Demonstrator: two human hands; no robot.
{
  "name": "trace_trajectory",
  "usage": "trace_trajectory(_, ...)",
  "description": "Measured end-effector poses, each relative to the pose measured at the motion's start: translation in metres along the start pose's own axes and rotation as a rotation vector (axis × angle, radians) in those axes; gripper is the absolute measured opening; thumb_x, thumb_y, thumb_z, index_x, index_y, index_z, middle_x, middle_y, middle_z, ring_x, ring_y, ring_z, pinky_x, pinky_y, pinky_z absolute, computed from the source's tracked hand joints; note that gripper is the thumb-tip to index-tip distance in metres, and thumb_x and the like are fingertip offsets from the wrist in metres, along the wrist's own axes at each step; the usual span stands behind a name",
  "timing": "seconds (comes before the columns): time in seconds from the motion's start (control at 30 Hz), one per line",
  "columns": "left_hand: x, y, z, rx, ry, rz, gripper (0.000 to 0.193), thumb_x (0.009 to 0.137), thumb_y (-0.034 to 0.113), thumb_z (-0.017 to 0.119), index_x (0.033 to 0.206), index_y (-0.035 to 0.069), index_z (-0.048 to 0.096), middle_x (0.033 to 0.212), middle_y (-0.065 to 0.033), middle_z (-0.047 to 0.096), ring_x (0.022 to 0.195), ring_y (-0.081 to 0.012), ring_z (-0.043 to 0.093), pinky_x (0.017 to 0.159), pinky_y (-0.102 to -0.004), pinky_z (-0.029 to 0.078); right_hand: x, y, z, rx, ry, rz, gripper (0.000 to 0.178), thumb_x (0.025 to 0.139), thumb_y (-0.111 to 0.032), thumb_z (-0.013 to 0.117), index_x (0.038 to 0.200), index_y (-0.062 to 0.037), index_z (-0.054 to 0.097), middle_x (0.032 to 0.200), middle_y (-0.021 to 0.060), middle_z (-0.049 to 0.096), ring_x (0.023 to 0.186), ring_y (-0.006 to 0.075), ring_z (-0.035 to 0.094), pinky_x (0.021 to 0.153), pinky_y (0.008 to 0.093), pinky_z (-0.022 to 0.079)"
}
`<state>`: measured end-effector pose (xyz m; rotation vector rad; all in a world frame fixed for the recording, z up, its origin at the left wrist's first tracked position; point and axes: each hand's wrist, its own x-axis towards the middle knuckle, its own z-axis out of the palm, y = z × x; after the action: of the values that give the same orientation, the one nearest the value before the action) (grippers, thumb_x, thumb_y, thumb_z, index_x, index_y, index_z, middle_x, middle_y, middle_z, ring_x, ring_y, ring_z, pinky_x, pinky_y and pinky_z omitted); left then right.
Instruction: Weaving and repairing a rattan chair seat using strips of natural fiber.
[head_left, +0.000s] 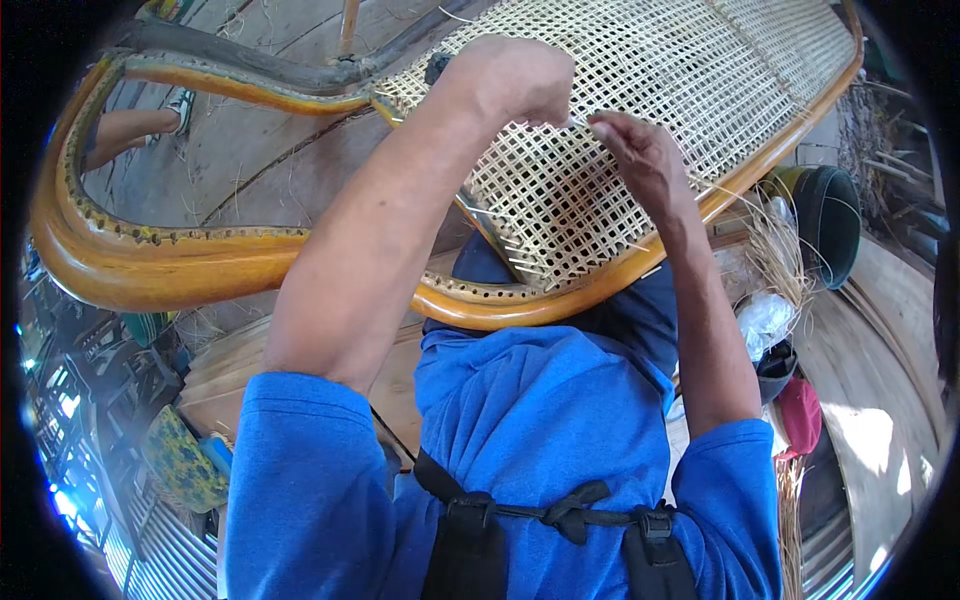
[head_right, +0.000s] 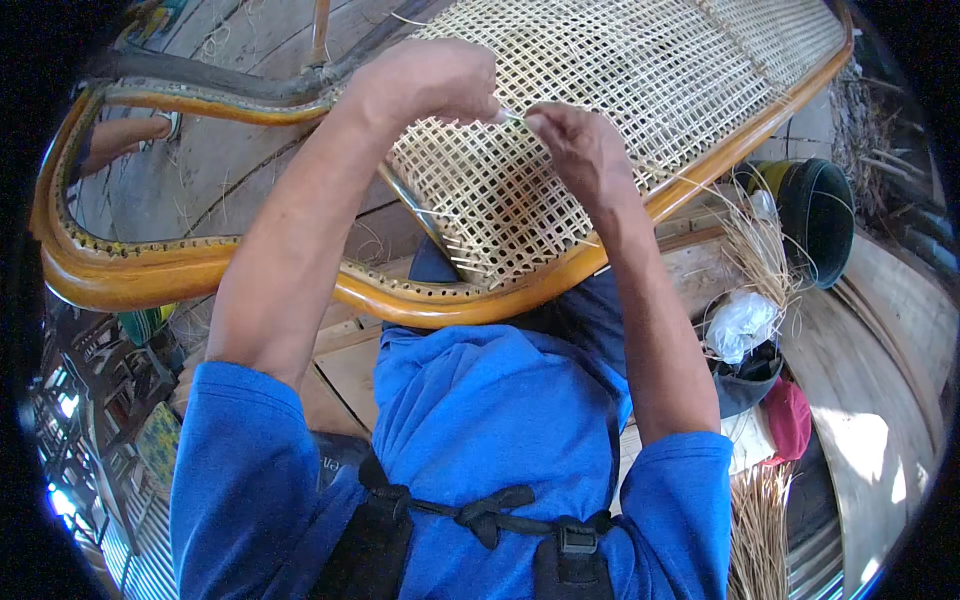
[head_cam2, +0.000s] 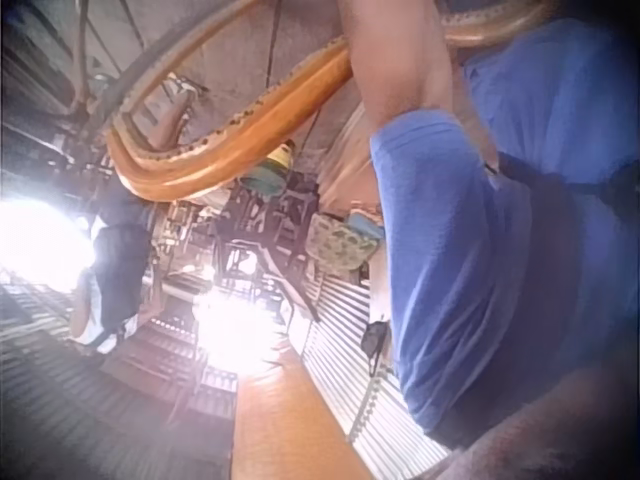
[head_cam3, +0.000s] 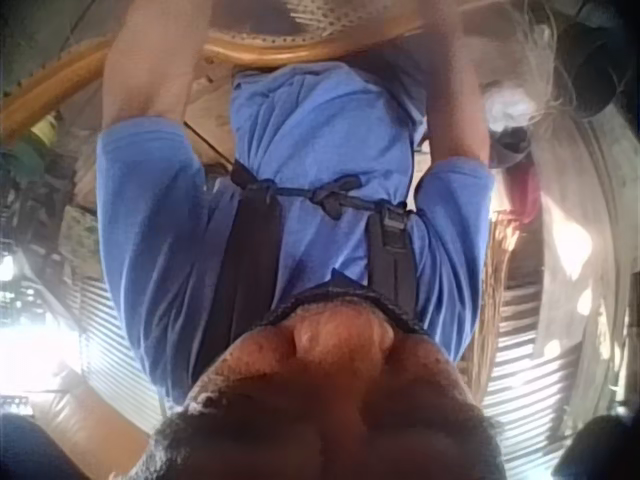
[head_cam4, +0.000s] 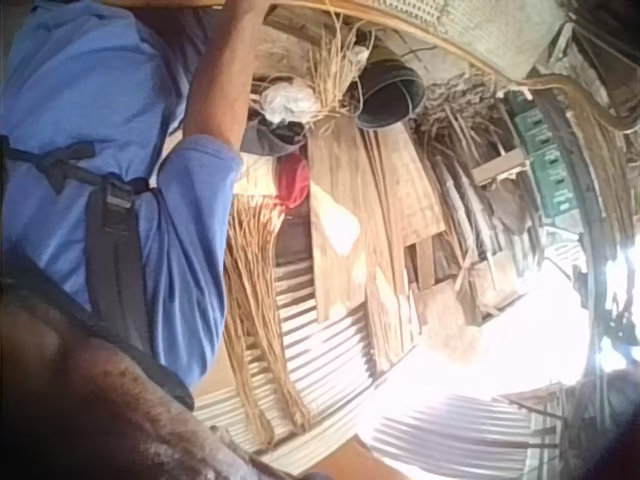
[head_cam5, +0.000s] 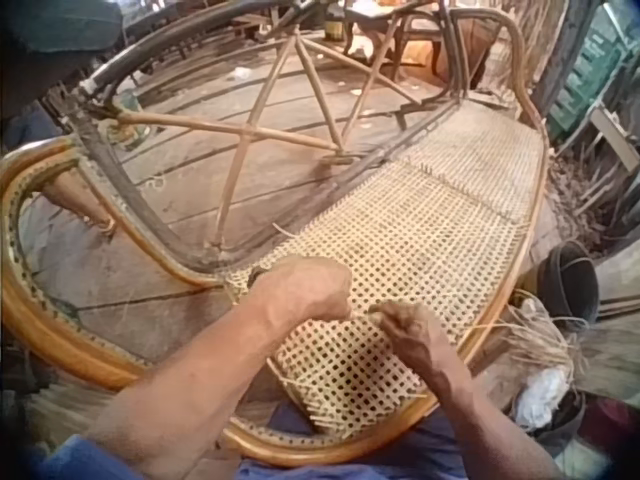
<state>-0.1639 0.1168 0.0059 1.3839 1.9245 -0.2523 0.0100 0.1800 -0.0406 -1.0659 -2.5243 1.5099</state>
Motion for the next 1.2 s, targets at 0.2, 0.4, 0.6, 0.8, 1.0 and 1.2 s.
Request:
trace_trajectory(0.2, 0.009, 0.021, 0.022, 0.094, 0.116, 0.123, 0.021, 0.075, 0.023, 0.059, 0.081, 0.005, 0.068, 0.082, -0.0128, 0.066, 0.076, -0.0253, 0.064, 0.068, -0.0382, 0.050, -0.011, 0.019, 0.006, -0.377, 0.093, 0.009, 0.017, 0.078, -0.019, 0.056, 0.075, -0.0042, 0.063, 0.071, 0.0157, 0.060, 0.067, 0.0305, 0.057, 0.063, 0.0381, 0.046)
trace_trajectory(0.4, 0.017, 0.036, 0.018, 0.136, 0.035, 0.136, 0.023, 0.074, 0.012, 0.054, 0.091, 0.009, 0.069, 0.092, -0.0101, 0.067, 0.087, -0.0232, 0.064, 0.076, -0.0365, 0.049, -0.013, 0.030, 0.003, -0.449, 0.132, -0.102, 0.014, 0.071, -0.015, 0.055, 0.066, -0.0039, 0.061, 0.077, 0.0151, 0.058, 0.077, 0.0326, 0.054, 0.074, 0.0401, 0.045)
trace_trajectory(0.6, 0.025, 0.056, 0.020, 0.275, 0.050, 0.243, 0.024, 0.074, 0.011, 0.053, 0.091, 0.010, 0.070, 0.091, -0.0082, 0.068, 0.087, -0.0224, 0.065, 0.074, -0.0371, 0.049, -0.005, 0.034, -0.004, -0.361, -0.073, -0.010, 0.010, 0.070, -0.005, 0.053, 0.067, 0.0040, 0.053, 0.065, 0.0097, 0.054, 0.056, 0.0182, 0.049, 0.057, 0.0309, 0.044)
trace_trajectory(0.8, 0.031, 0.045, 0.026, 0.248, -0.071, 0.230, 0.028, 0.082, 0.018, 0.053, 0.107, 0.013, 0.066, 0.109, -0.0036, 0.064, 0.099, -0.0205, 0.062, 0.080, -0.0414, 0.047, -0.002, 0.017, -0.008, -0.345, -0.147, 0.186, 0.018, 0.072, -0.006, 0.055, 0.084, 0.0066, 0.050, 0.061, 0.0034, 0.052, 0.055, 0.0105, 0.047, 0.051, 0.0263, 0.041)
trace_trajectory(1.0, 0.032, 0.035, 0.036, 0.197, -0.003, 0.213, 0.027, 0.080, 0.016, 0.057, 0.105, 0.013, 0.066, 0.104, -0.0055, 0.066, 0.097, -0.0206, 0.062, 0.079, -0.0354, 0.048, -0.007, 0.046, 0.000, -0.537, 0.006, -0.146, 0.011, 0.075, -0.009, 0.055, 0.068, -0.0004, 0.057, 0.079, 0.0163, 0.059, 0.069, 0.0312, 0.055, 0.064, 0.0388, 0.046)
trace_trajectory(1.2, 0.026, 0.031, 0.045, 0.126, 0.098, 0.205, 0.027, 0.078, 0.026, 0.060, 0.097, 0.009, 0.067, 0.096, -0.0111, 0.066, 0.089, -0.0259, 0.064, 0.078, -0.0374, 0.050, -0.010, 0.029, 0.014, -0.650, 0.144, -0.133, 0.014, 0.077, -0.014, 0.056, 0.072, -0.0014, 0.058, 0.083, 0.0174, 0.058, 0.077, 0.0342, 0.054, 0.074, 0.0418, 0.045)
